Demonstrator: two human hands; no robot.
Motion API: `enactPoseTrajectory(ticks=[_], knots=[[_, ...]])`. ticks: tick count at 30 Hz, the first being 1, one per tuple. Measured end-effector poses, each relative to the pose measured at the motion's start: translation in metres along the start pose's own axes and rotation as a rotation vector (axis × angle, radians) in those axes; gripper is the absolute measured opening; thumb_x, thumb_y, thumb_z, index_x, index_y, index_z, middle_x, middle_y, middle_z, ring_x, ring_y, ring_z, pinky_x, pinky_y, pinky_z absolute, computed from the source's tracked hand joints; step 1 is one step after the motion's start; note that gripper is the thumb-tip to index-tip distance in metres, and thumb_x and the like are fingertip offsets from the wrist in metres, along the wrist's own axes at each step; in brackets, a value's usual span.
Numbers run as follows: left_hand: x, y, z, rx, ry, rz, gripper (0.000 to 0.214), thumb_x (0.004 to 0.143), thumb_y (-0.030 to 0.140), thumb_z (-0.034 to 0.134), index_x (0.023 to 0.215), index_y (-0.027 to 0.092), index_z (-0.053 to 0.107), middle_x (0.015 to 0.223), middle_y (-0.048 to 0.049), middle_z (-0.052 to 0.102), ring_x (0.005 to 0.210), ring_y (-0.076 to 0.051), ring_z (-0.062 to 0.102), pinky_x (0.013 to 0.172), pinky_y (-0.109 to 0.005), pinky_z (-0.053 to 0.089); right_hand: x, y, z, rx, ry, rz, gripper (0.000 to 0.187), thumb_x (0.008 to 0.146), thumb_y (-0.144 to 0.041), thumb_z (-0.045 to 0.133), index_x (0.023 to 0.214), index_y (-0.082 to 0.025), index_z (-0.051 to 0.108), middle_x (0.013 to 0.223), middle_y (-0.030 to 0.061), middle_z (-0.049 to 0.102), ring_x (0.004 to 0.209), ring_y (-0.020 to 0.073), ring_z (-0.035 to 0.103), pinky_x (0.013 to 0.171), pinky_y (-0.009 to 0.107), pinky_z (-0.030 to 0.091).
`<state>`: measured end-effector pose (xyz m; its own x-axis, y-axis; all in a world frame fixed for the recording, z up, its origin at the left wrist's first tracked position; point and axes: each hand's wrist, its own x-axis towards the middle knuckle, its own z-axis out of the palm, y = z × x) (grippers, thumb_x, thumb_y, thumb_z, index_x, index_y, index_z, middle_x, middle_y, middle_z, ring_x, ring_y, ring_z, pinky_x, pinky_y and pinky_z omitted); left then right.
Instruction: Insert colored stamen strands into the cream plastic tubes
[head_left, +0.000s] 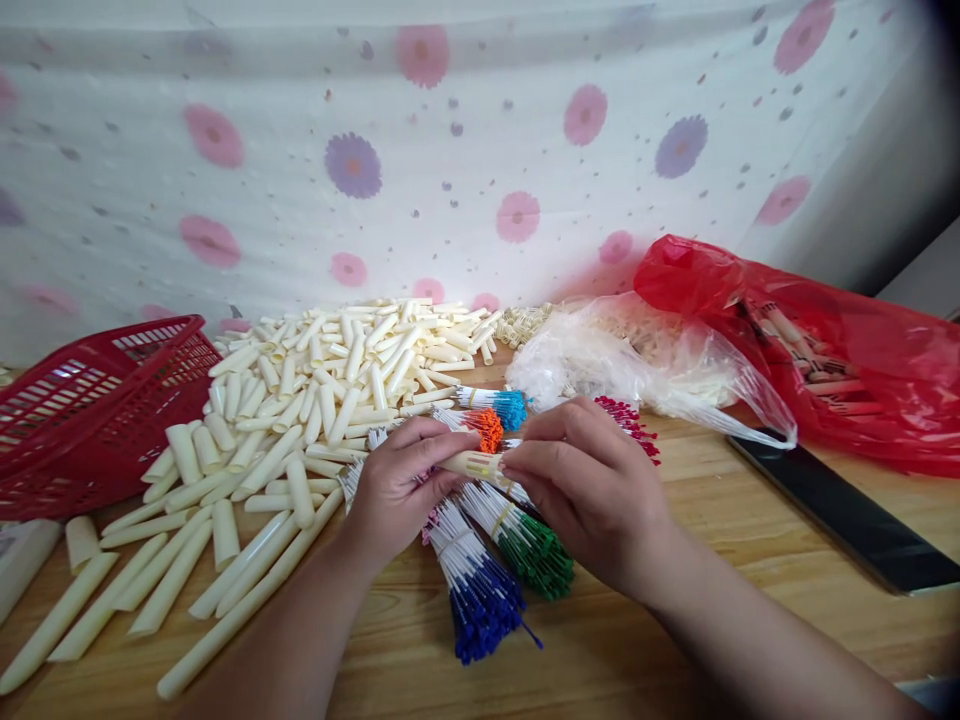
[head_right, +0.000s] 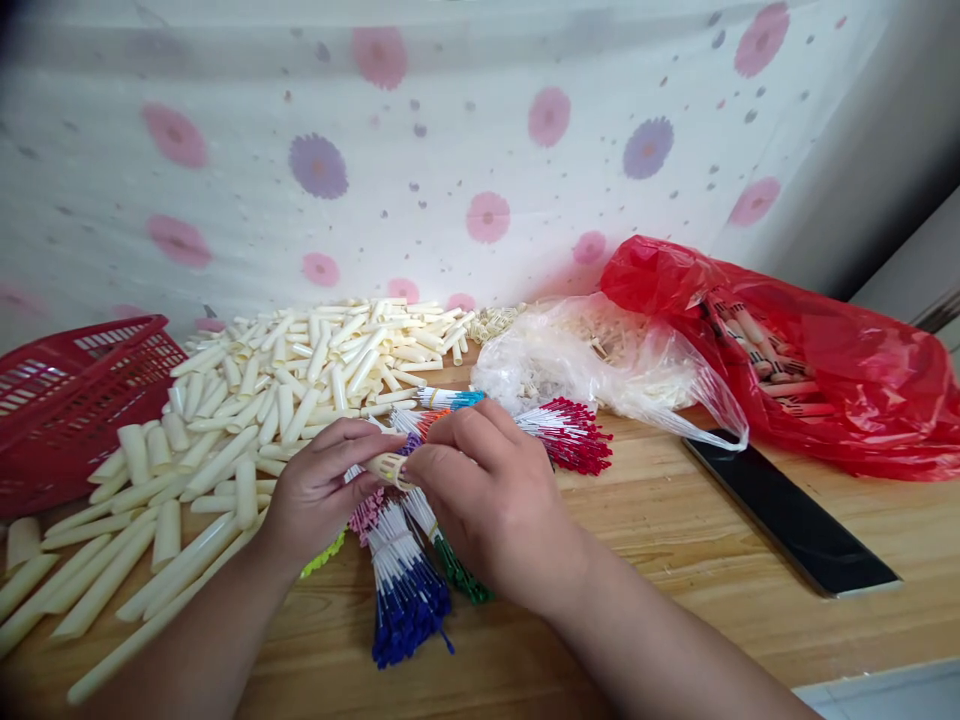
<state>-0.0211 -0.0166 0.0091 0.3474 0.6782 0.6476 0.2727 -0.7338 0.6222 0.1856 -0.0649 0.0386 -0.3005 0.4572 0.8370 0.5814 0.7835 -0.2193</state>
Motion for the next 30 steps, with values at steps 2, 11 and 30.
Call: enactPoseTrajectory(ticks=[2, 11, 30], knots=[[-0.0006, 0.0015, 0.0006, 0.034, 0.012, 0.025, 0.03, 0.075, 0.021, 0.071, 0.103, 0.03, 0.073, 0.087, -0.0045, 0.065, 0.08, -0.017, 0.06, 0.071, -0.025, 0.048, 0.0003, 0.0007, 0.0017, 0.004, 0.001, 0.017, 0.009, 0.083, -0.01, 0.059, 0.084, -0.018, 0.061, 0.082, 0.0047, 0.06, 0.077, 0.016, 0.054, 0.066, 0.03, 0.047], [-0.0025, 0.0028, 0.0024, 0.129, 0.095, 0.039, 0.028, 0.076, 0.018, 0.068, 0.1, 0.03, 0.074, 0.086, -0.0039, 0.066, 0.08, -0.017, 0.061, 0.071, -0.026, 0.05, 0.0002, 0.0033, 0.0089, 0.044, 0.012, 0.037, 0.01, 0.082, -0.01, 0.058, 0.084, -0.02, 0.06, 0.083, 0.0043, 0.06, 0.076, 0.0153, 0.056, 0.065, 0.029, 0.048], [-0.0037, -0.0031, 0.0083, -0.143, -0.096, -0.007, 0.031, 0.076, 0.022, 0.071, 0.107, 0.028, 0.071, 0.092, -0.0057, 0.065, 0.085, -0.017, 0.061, 0.074, -0.026, 0.048, 0.0024, 0.0009, 0.0001, 0.105, 0.01, -0.022, 0.019, 0.08, -0.006, 0.059, 0.092, -0.02, 0.064, 0.084, 0.0048, 0.06, 0.075, 0.0149, 0.057, 0.063, 0.029, 0.049]])
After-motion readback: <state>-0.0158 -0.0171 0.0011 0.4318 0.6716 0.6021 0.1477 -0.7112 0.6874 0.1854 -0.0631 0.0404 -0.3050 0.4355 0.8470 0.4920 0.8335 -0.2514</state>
